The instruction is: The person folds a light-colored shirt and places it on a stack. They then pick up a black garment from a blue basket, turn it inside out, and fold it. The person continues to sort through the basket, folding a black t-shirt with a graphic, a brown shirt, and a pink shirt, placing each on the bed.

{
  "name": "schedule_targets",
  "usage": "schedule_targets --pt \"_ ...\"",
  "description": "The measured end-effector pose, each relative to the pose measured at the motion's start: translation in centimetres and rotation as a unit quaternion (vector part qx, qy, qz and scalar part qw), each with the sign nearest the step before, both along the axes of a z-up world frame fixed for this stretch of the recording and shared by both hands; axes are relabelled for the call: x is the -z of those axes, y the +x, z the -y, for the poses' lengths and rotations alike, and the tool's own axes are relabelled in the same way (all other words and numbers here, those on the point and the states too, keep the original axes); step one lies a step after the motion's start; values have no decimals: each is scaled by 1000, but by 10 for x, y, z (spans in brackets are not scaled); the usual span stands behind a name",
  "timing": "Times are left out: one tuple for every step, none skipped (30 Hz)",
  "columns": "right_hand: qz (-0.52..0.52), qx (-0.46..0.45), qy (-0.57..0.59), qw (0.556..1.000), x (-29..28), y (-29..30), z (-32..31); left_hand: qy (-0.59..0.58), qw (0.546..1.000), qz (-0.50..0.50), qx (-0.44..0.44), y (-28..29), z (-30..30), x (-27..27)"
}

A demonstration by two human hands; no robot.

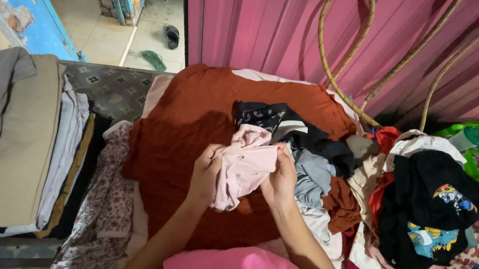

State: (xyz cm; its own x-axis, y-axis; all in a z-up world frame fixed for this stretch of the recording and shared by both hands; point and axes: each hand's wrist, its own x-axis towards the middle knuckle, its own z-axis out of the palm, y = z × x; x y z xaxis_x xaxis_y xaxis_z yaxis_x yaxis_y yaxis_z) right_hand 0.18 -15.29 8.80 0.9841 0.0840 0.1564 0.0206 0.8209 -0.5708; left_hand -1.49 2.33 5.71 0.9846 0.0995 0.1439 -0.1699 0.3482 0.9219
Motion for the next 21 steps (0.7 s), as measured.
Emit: schedule_targets --pt "0 -1 -1 1000 3 2 3 -1 1000 0 -1 0 0 -1" --pt "-12 -6 -1 1000 6 5 5 -56 998 -8 16 -1 0 -1" --pt "-24 -11 -1 1000 10 7 7 -112 993 -16 33 -1 -1 -2" --pt "-24 -12 -1 1000 13 8 8 -112 993 -16 32 0 -3 0" --pt "-3 -23 -10 1000 17 9 10 -128 991 -15 31 2 -5 3" --pt "18 -33 -19 999 21 10 13 -143 989 -14 32 3 -7 6" --pt "17 -33 -19 999 16 8 13 -143 989 -15 32 4 -10 6" --pt "9 -26 -40 999 12 5 14 -75 997 18 -3 5 -14 7" --pt "1 -19 -61 998 7 3 15 -7 998 51 -39 6 -17 7" --pt "1 -19 -61 998 6 3 17 -7 998 51 -39 7 -21 5" --pt "-14 -3 -102 995 4 3 18 31 995 79 -55 8 -25 2" --pt "-29 12 -143 989 2 4 20 68 989 106 -72 8 -28 0" --pt "-30 12 -143 989 9 0 22 68 989 106 -72 8 -29 -3" --pt "18 36 -252 967 16 -4 25 43 994 92 -51 8 -29 -5" --pt "66 60 -357 930 23 -7 28 17 996 78 -29 9 -30 -7" --pt "67 60 -357 930 13 -13 25 17 996 79 -30 8 -29 -10" --pt "125 53 -433 891 3 -20 22 -36 998 47 -5 8 -27 -13" --pt "182 47 -504 843 -7 -26 19 -88 996 15 21 7 -26 -16" --pt "182 47 -504 843 -16 -32 16 -89 996 16 21 8 -27 -18" --pt "314 86 -539 777 -24 -38 14 -145 988 10 42 8 -27 -20" --pt "438 121 -561 692 -32 -44 12 -201 978 4 63 8 -27 -22"
